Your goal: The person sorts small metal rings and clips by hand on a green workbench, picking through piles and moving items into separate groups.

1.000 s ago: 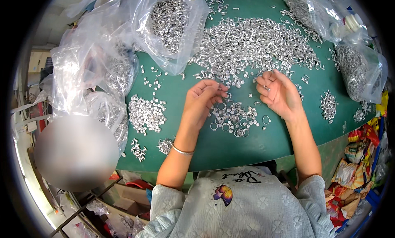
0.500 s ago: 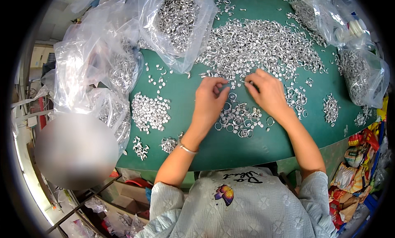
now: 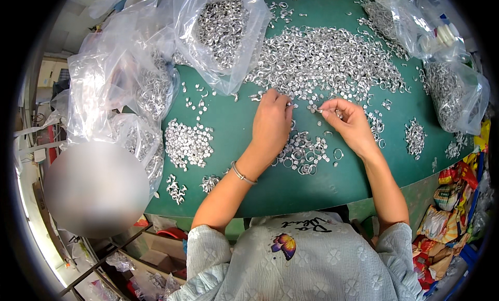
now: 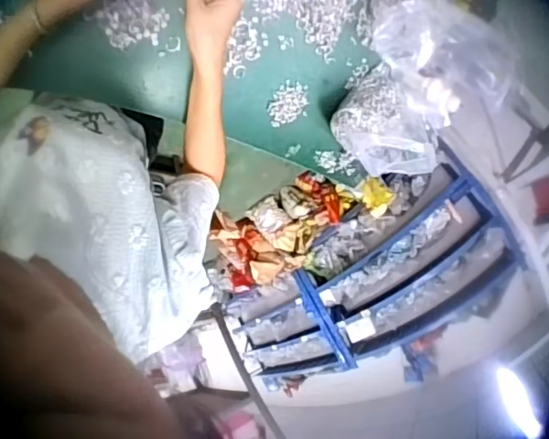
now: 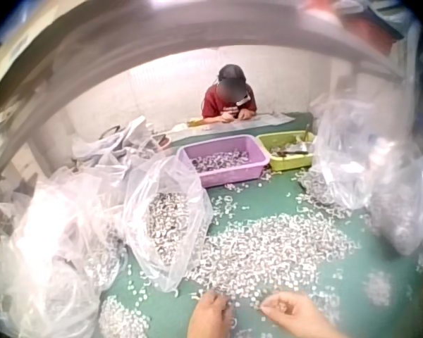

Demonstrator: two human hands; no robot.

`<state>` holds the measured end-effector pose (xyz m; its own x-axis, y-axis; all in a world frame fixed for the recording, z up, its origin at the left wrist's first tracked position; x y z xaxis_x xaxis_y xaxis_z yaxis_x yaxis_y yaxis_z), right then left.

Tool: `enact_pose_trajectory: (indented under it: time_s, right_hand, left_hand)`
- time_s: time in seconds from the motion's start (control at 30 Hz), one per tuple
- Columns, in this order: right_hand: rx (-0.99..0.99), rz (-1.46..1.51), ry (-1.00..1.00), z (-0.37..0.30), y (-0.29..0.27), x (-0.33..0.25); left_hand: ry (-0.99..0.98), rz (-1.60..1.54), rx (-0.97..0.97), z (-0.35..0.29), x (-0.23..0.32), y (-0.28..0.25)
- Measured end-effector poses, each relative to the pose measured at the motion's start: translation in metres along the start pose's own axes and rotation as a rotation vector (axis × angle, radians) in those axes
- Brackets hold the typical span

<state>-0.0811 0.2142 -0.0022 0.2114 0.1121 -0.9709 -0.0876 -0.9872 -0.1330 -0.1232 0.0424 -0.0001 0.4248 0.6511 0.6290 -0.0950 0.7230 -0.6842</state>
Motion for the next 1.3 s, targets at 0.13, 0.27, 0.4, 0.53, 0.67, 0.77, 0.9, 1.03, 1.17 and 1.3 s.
enact_pose_trajectory:
  time_s: [0.13,0.27,0.4,0.53,0.67,0.77,0.9,1.03,1.17,1.3]
  right_hand:
    - [0.007,-0.028,0.032,-0.008,0.001,-0.006]
    - [0.007,0.014,-0.072,-0.017,0.009,-0.013]
    - [0.005,0.076,-0.077,-0.022,0.013,-0.016]
    - [-0.005,0.155,0.124,-0.026,0.007,-0.018]
    - [0.002,-0.174,-0.250,-0.040,0.016,-0.041]
    - [0.061,-0.362,-0.371,-0.042,0.019,-0.049]
    - [-0.015,-0.450,-0.329,-0.046,0.016,-0.047]
    - [-0.110,-0.430,-0.280,-0.060,0.012,-0.032]
    - [-0.107,0.125,-0.046,-0.063,-0.004,-0.010]
    - [0.013,0.917,0.301,-0.053,-0.019,-0.001]
  left_hand:
    - [-0.493,-0.405,-0.160,-0.006,-0.007,-0.005]
    - [-0.942,-1.348,-0.424,-0.024,0.001,0.001]
    - [-0.944,-1.358,-0.453,-0.032,0.013,-0.004]
    - [-0.951,-1.359,-0.452,-0.032,0.016,-0.009]
    - [-1.040,-1.510,-0.429,-0.041,0.016,-0.001]
    - [-1.109,-1.552,-0.425,-0.047,0.019,0.003]
    - [-1.146,-1.409,-0.451,-0.064,0.029,0.000]
    - [-1.226,-1.444,-0.531,-0.083,0.040,-0.004]
    - [-1.194,-1.353,-0.523,-0.083,0.053,-0.016]
    - [-0.462,-0.358,-0.175,-0.060,0.030,-0.028]
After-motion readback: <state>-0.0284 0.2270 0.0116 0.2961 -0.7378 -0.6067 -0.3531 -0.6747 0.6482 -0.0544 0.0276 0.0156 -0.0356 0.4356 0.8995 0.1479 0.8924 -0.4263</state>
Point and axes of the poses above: each hand's wrist, its own z-axis towards the middle knuckle, its own y-axis out of the palm, x = y × z, the point moved 4 cm from there along z, towards the middle knuckle, and after that the axes turned 9 degrees about x, right-handed, at the moved point
